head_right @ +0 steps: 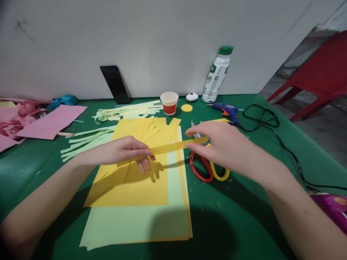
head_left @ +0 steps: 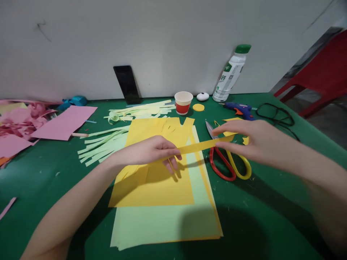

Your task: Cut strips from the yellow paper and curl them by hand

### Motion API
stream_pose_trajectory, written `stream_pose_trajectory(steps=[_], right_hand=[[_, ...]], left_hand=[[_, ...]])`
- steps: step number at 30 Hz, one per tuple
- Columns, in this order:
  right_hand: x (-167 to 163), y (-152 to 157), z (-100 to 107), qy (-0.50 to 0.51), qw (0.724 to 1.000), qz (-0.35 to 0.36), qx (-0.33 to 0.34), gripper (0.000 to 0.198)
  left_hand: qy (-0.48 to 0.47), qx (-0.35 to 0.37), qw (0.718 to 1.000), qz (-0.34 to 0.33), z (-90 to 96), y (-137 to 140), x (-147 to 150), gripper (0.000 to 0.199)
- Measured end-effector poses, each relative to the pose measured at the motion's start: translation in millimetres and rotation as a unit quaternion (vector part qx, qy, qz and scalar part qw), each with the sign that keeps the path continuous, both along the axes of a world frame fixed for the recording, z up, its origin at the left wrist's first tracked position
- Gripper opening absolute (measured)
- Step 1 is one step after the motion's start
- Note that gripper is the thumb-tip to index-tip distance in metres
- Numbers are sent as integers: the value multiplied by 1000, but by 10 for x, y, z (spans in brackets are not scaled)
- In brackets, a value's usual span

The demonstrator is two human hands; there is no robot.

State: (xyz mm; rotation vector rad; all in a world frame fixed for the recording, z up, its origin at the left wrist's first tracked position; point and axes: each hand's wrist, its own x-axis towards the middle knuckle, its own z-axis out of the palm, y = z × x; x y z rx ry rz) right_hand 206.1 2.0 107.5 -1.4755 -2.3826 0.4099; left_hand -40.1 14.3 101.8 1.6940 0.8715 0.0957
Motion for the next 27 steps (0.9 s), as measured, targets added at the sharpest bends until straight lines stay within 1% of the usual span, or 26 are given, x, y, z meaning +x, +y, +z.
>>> stream_pose_trajectory(steps=[1,2,3,4,5,7,9,11,15,17,18,20,22,23,24,27], right_hand=[[-67,-47,-21,-4,999,34,0,35],[-141,-97,-37,-8,998,64,-19,32],[-215,-147,-48,-16,996,80,-48,30],[-283,-192,-53,-12,993,99,-56,28],[-340,-228,-54,-15,992,107,-66,27],[-402,-269,-42,-17,991,116,-65,29],[-392,-266,-21,-25,992,114,-55,32],[-326,-230,5,-27,994,94,-49,34],[-151,-145,39,-13,998,35,-49,29],[-103,-127,43,-13,998,17,-51,27],[-97,-127,43,-13,998,10,-53,27],[-122,-143,38,-12,998,2,-60,27],[-186,-177,31,-15,997,2,-73,29],[-224,-198,26,-19,997,3,-81,30],[-263,-220,20,-23,996,5,-84,30],[-355,-281,-10,-25,998,16,-58,29]], left_hand=[[3,-10,1000,-6,-5,-26,24,30],[8,-19,1000,-13,-9,-54,51,30],[12,-26,999,-18,-12,-85,80,30],[15,-30,999,-22,-14,-114,109,31],[16,-33,999,-22,-15,-139,136,32],[13,-33,999,-19,-10,-173,172,33],[13,-23,1000,-9,5,-177,176,33],[21,0,1000,11,25,-149,145,33],[43,67,995,56,38,-31,15,31],[73,123,987,71,11,37,-42,28],[94,167,978,86,-9,66,-60,28],[117,271,946,136,-57,102,-64,26],[88,351,916,175,-99,89,-21,23],[57,371,909,180,-114,61,15,20],[32,382,908,167,-124,19,56,20],[-6,402,910,99,-139,-150,180,16]])
